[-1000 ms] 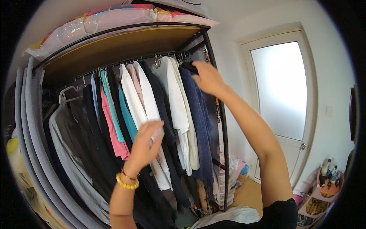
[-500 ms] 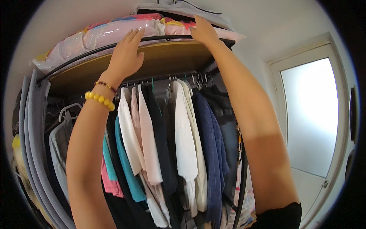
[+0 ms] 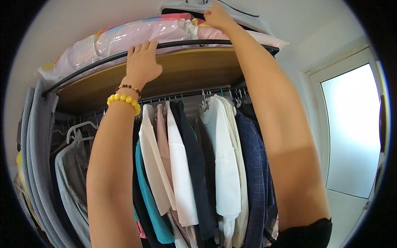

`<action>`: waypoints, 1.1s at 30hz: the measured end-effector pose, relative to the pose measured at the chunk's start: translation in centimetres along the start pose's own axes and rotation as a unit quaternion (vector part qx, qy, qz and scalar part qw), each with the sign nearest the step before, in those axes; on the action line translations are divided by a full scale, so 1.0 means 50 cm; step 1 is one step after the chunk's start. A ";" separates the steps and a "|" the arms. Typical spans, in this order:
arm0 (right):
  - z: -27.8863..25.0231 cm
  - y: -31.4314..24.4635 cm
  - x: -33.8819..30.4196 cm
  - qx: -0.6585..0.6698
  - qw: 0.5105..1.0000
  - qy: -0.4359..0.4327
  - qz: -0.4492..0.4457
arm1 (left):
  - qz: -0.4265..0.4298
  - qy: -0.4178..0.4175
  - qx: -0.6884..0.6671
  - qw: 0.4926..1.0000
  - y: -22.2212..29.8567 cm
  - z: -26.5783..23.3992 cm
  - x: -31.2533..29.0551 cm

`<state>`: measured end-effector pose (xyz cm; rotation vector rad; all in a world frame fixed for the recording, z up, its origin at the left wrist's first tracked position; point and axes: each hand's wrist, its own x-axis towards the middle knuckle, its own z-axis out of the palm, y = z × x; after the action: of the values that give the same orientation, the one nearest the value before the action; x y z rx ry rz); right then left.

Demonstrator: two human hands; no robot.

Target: The person browses a clothing rack, then retrieves a folded storage box from a closet shelf. They kneel on the floor and assemble the box by inserting metal rods into the fabric sleeves to form the frame.

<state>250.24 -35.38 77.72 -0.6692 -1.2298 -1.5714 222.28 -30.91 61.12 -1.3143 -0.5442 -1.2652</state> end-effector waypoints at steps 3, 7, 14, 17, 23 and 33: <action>0.005 -0.040 -0.014 -0.023 0.999 -0.038 0.017 | -0.007 0.012 0.014 1.000 -0.005 0.009 -0.006; 0.039 -0.050 -0.009 -0.100 0.988 -0.104 0.062 | -0.011 0.041 0.004 0.999 -0.006 0.017 -0.008; 0.024 -0.051 -0.053 -0.103 0.994 -0.002 0.031 | -0.012 0.012 0.016 1.000 -0.008 0.018 -0.001; 0.038 -0.053 -0.054 -0.124 0.992 -0.002 0.036 | -0.023 0.024 0.034 0.999 0.000 0.020 -0.006; 0.081 -0.002 -0.029 -0.019 0.992 0.097 -0.072 | -0.029 0.008 0.031 0.999 0.008 0.009 -0.005; 0.030 -0.029 -0.036 -0.105 0.991 0.015 0.087 | -0.023 -0.001 0.028 0.999 -0.002 0.005 -0.004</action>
<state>249.31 -33.33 76.12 -0.8603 -0.9643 -1.5704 222.22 -30.59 61.03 -1.2639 -0.6096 -1.2768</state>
